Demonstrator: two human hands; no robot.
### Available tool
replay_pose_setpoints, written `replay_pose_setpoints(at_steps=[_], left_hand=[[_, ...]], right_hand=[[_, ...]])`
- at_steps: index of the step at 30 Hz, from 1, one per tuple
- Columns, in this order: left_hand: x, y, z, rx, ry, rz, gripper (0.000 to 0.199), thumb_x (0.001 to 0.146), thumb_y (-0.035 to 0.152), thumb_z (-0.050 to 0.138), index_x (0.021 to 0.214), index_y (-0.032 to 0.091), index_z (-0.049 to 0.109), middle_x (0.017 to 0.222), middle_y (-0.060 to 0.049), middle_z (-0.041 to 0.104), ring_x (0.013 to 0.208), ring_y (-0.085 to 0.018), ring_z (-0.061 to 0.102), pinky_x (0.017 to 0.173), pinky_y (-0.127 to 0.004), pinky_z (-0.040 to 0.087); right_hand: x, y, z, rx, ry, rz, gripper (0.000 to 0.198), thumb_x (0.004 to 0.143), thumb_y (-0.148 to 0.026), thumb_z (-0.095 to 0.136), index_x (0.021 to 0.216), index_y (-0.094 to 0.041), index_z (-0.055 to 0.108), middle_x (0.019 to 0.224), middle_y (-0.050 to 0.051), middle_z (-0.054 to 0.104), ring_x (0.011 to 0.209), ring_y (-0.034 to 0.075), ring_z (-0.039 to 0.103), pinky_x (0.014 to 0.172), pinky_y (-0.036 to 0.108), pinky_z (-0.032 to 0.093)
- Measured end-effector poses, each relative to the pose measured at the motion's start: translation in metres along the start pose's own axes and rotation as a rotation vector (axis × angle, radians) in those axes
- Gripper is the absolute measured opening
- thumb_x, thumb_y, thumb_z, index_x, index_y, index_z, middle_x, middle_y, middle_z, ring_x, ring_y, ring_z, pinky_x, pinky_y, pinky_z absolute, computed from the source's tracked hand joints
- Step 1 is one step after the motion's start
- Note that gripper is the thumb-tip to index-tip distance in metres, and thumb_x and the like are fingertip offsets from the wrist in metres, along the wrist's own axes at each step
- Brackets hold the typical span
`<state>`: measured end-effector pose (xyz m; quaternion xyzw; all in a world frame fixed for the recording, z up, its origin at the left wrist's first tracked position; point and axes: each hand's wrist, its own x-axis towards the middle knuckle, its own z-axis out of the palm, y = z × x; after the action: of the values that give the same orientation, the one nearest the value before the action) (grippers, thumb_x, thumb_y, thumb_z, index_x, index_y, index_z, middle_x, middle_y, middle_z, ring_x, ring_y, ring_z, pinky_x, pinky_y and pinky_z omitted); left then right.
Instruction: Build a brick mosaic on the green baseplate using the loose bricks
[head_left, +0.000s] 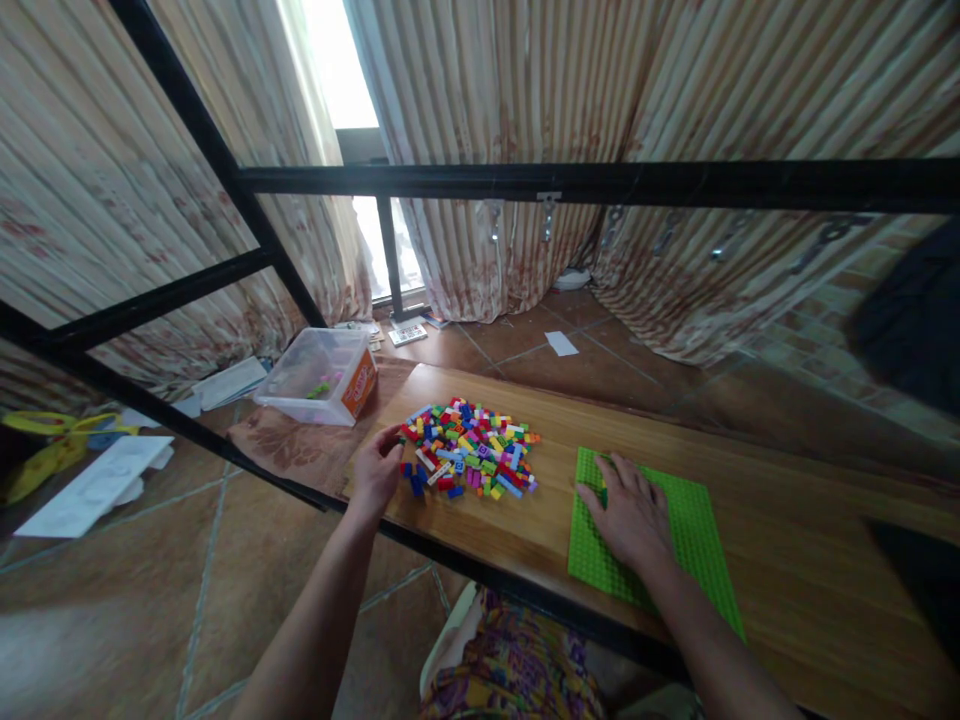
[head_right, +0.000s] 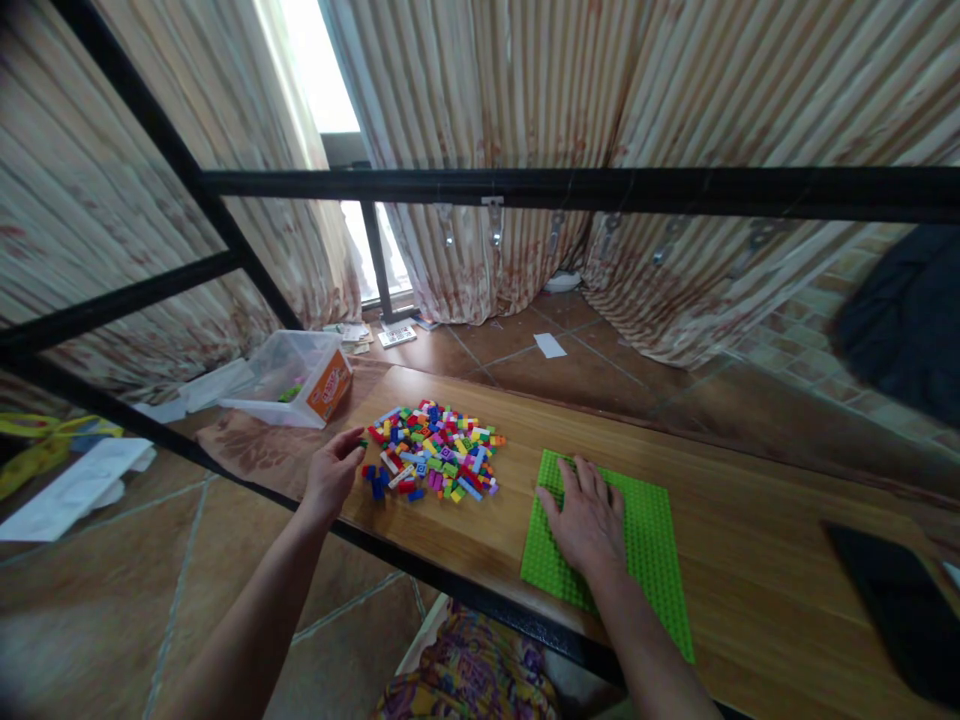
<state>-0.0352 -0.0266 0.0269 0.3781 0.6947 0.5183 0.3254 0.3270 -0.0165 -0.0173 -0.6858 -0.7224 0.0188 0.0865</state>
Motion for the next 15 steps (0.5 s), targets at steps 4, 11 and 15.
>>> replay_pose_setpoints(at_steps=[4, 11, 15], left_hand=[[-0.029, 0.018, -0.005, -0.471, -0.203, -0.210, 0.050, 0.072, 0.022, 0.065, 0.121, 0.014, 0.062, 0.106, -0.009, 0.069, 0.086, -0.016, 0.066, 0.079, -0.029, 0.055], [-0.103, 0.033, 0.031, -0.772, -0.488, -0.533, 0.040, 0.071, 0.014, 0.073, 0.111, 0.016, 0.069, 0.098, -0.007, 0.070, 0.079, -0.012, 0.064, 0.075, -0.022, 0.053], [-0.144, 0.022, 0.064, -0.829, -0.701, -0.683, 0.041, 0.069, 0.017, 0.078, 0.109, 0.017, 0.070, 0.096, -0.007, 0.070, 0.080, -0.013, 0.065, 0.074, -0.021, 0.052]], right_hand=[[0.000, 0.006, -0.006, 0.210, 0.110, -0.011, 0.052, 0.091, -0.051, 0.039, 0.123, -0.015, 0.059, 0.139, 0.015, 0.050, 0.128, 0.029, 0.045, 0.108, 0.047, 0.033], [-0.054, -0.046, -0.057, 0.638, 0.209, -0.147, 0.038, 0.089, -0.043, 0.052, 0.122, -0.023, 0.060, 0.129, 0.009, 0.059, 0.122, 0.025, 0.052, 0.108, 0.045, 0.039], [-0.095, -0.083, -0.072, 0.815, -0.042, -0.269, 0.043, 0.086, -0.035, 0.061, 0.128, -0.028, 0.056, 0.131, 0.007, 0.058, 0.122, 0.023, 0.053, 0.101, 0.040, 0.046]])
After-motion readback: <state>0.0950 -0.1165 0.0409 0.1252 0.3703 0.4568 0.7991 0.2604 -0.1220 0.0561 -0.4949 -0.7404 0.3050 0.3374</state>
